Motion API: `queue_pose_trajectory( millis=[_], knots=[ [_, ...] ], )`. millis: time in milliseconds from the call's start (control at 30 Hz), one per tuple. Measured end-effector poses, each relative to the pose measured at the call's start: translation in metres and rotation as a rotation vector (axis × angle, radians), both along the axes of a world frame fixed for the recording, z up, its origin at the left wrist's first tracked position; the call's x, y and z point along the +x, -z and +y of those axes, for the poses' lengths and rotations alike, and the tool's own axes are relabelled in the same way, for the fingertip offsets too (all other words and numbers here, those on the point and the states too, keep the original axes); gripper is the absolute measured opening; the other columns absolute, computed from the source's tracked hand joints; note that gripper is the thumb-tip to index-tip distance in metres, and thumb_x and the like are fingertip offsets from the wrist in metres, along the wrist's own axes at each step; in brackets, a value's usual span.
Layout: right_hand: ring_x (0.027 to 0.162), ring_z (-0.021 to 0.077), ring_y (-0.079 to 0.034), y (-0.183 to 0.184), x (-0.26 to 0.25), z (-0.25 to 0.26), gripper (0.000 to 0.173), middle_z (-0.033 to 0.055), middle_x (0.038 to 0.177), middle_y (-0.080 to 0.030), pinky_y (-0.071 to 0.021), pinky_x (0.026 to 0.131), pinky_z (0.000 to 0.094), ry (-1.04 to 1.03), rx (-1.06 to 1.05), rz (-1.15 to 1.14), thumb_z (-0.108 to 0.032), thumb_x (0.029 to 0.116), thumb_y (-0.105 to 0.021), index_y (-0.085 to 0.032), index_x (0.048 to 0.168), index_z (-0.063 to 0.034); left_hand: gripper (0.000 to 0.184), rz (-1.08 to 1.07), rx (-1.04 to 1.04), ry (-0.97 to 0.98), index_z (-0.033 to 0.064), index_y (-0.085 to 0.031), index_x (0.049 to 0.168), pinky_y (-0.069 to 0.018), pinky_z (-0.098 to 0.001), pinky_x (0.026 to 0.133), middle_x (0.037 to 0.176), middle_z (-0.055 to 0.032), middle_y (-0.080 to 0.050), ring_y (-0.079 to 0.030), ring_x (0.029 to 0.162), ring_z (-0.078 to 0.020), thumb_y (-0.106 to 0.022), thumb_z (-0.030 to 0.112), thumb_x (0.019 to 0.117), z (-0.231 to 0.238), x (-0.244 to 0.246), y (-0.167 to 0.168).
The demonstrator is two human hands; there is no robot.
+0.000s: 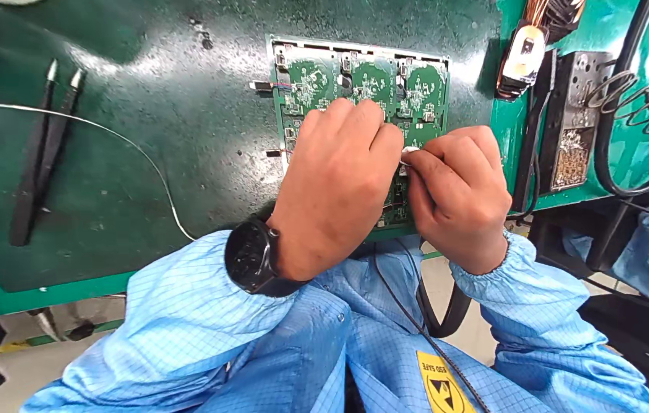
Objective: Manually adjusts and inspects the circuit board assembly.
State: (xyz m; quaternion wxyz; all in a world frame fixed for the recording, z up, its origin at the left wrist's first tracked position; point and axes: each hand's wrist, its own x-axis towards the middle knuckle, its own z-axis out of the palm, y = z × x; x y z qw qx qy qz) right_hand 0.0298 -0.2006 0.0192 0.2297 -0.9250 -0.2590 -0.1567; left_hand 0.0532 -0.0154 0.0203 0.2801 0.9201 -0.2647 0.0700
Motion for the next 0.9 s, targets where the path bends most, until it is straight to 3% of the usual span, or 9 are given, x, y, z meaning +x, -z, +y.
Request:
queue_pose_trajectory(
  millis=[333,600,767,900],
  knots=[
    [0.099,0.0326,-0.063,0.002,0.009,-0.006,0.017,0.0173,0.096,-0.069,-0.0493,0.084,0.0418,0.119,-0.089,-0.058,-0.004,0.0979,-0.062,-0.077,0.101,0.0027,0.016,0.0,-0.014,0.005,0.0006,-0.07,0.101,-0.047,-0.0453,0.074,0.096,-0.0168,-0.064,-0.062,0.09,-0.0344,-0.057,0.009,0.1013,0.0,0.0,0.0],
    [0.098,0.0329,-0.063,-0.005,0.012,-0.014,0.017,0.0174,0.094,-0.068,-0.05,0.088,0.0432,-0.045,-0.103,-0.026,-0.002,0.097,-0.062,-0.077,0.102,0.0037,0.017,0.001,-0.008,0.0,0.001,-0.07,0.101,-0.0472,-0.0458,0.074,0.097,-0.0176,-0.065,-0.062,0.091,-0.0351,-0.056,0.01,0.1022,0.001,0.0,0.0],
    [0.1,0.034,-0.064,0.009,0.025,-0.013,0.017,0.0183,0.097,-0.07,-0.0508,0.088,0.0429,-0.036,-0.086,-0.109,0.001,0.0973,-0.062,-0.077,0.104,0.0035,0.017,0.003,0.001,0.013,0.0005,-0.07,0.102,-0.0479,-0.0472,0.076,0.099,-0.0181,-0.065,-0.063,0.092,-0.0358,-0.056,0.01,0.1019,0.001,0.0,0.0],
    [0.101,0.0353,-0.064,-0.002,0.019,-0.021,0.017,0.0187,0.097,-0.069,-0.0497,0.092,0.0459,-0.074,-0.129,-0.058,-0.001,0.0965,-0.062,-0.077,0.105,0.0035,0.016,0.0,-0.001,0.006,0.0012,-0.071,0.101,-0.0477,-0.0467,0.075,0.098,-0.0177,-0.065,-0.063,0.091,-0.0357,-0.057,0.01,0.1015,0.001,0.0,0.0]
  ],
)
